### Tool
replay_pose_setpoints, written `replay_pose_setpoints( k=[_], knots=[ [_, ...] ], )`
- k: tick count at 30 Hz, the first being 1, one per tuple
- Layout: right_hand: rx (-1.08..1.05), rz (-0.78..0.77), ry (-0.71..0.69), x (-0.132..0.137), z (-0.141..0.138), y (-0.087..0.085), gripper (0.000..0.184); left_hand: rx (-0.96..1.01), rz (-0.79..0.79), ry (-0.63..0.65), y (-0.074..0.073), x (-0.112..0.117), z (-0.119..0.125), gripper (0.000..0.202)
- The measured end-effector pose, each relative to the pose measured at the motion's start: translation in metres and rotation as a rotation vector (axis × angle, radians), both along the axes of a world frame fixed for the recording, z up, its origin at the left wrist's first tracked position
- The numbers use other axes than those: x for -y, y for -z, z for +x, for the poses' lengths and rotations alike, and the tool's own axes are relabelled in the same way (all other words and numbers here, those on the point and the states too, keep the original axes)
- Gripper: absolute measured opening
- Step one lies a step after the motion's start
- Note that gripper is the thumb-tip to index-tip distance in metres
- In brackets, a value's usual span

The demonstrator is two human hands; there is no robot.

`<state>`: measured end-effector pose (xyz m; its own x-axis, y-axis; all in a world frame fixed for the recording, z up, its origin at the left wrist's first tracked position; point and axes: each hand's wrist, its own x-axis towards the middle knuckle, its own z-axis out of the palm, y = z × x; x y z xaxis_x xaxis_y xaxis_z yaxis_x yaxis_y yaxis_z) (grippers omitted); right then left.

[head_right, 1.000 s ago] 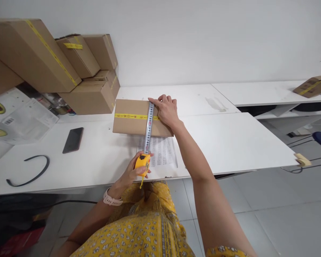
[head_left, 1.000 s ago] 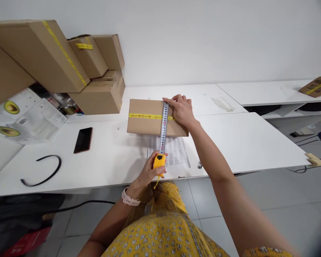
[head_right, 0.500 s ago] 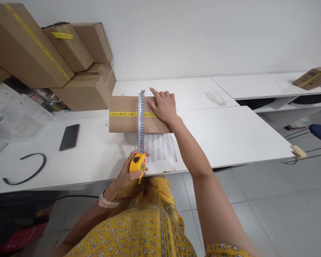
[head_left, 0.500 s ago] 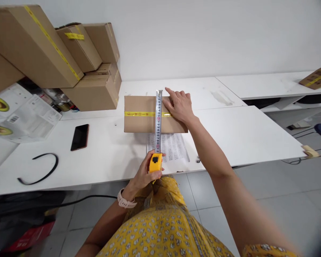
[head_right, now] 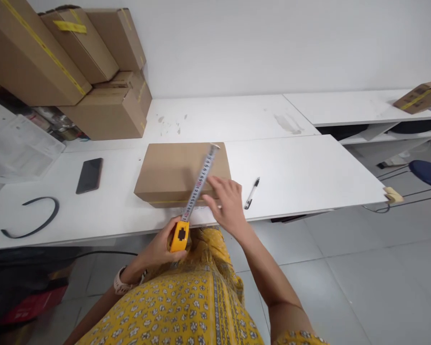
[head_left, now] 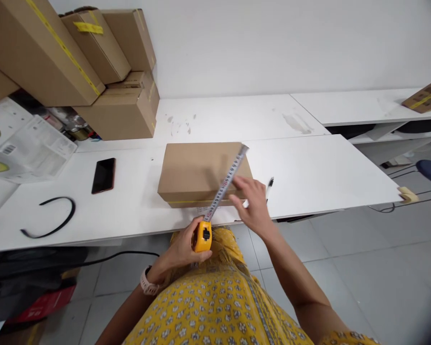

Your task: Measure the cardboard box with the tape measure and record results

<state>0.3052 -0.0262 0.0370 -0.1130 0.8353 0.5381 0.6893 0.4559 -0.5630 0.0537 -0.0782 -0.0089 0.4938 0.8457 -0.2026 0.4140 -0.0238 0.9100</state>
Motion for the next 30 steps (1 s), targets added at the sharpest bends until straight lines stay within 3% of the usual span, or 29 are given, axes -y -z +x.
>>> replay_pose_setpoints(
  k=[4,7,10,13,15,17,19,23,26,30],
  knots=[
    [-0.513,0.027,0.157,0.010,0.028,-0.010,0.049,-0.156,0.066,0.194,-0.013,0.002,0.003,0.085],
    [-0.662,0.042,0.228,0.013,0.041,-0.021,0.035,-0.173,0.089,0.278,-0.016,0.001,0.004,0.086],
    [-0.691,0.069,0.303,0.028,0.032,-0.016,0.023,-0.113,0.048,0.245,-0.012,0.002,0.003,0.090],
    [-0.543,0.080,0.291,0.051,0.005,0.007,0.019,0.005,0.003,0.137,-0.006,0.004,0.006,0.105],
    [-0.398,0.076,0.138,0.064,-0.016,0.029,0.021,0.066,0.007,0.116,-0.006,0.005,0.010,0.109],
    [-0.293,0.039,0.008,0.071,-0.031,0.053,0.029,0.094,0.038,0.136,-0.012,0.006,0.013,0.106],
    [-0.295,0.004,0.021,0.072,-0.037,0.074,0.040,0.096,0.094,0.149,-0.021,0.006,0.013,0.100],
    [-0.260,-0.044,0.161,0.062,-0.028,0.104,0.041,0.117,0.310,0.031,-0.032,-0.003,0.004,0.090],
    [-0.019,-0.111,0.084,0.052,-0.020,0.118,0.032,0.162,0.560,-0.132,-0.030,-0.021,0.001,0.090],
    [0.152,-0.146,0.068,0.044,-0.019,0.133,0.035,0.150,0.787,-0.293,-0.028,-0.051,0.010,0.086]
  ],
)
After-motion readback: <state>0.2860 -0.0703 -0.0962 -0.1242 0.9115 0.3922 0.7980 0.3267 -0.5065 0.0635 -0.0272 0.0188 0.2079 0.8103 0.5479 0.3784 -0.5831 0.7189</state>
